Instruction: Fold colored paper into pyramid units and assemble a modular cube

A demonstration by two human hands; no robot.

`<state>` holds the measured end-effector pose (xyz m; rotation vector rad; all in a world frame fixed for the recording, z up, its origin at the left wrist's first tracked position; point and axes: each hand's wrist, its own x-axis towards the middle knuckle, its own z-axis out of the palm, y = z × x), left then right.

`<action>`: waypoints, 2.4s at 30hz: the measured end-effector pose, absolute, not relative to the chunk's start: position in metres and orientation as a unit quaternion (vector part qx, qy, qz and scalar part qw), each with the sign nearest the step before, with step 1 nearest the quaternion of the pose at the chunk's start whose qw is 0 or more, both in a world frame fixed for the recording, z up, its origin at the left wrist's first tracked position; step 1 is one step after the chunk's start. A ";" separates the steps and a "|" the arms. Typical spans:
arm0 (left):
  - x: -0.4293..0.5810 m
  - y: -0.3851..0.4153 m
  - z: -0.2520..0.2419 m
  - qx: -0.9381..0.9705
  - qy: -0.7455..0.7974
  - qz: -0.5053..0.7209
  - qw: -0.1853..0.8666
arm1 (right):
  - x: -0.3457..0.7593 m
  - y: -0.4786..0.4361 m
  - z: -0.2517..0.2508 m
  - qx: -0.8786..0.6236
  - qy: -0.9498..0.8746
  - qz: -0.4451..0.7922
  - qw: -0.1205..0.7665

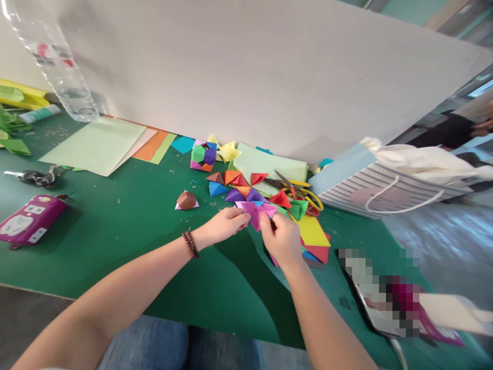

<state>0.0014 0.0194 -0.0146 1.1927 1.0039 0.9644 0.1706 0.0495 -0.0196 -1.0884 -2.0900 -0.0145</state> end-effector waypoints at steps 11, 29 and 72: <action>-0.012 0.023 -0.007 0.526 0.472 0.337 0.622 | 0.173 0.051 -0.014 -0.441 -0.833 0.133 0.306; -0.020 0.002 -0.023 0.794 0.523 0.174 0.258 | 0.174 0.044 -0.018 -0.378 -0.921 0.071 0.067; -0.008 -0.005 -0.026 0.726 0.628 0.167 0.225 | 0.158 -0.001 -0.029 -0.434 -0.895 -0.078 0.072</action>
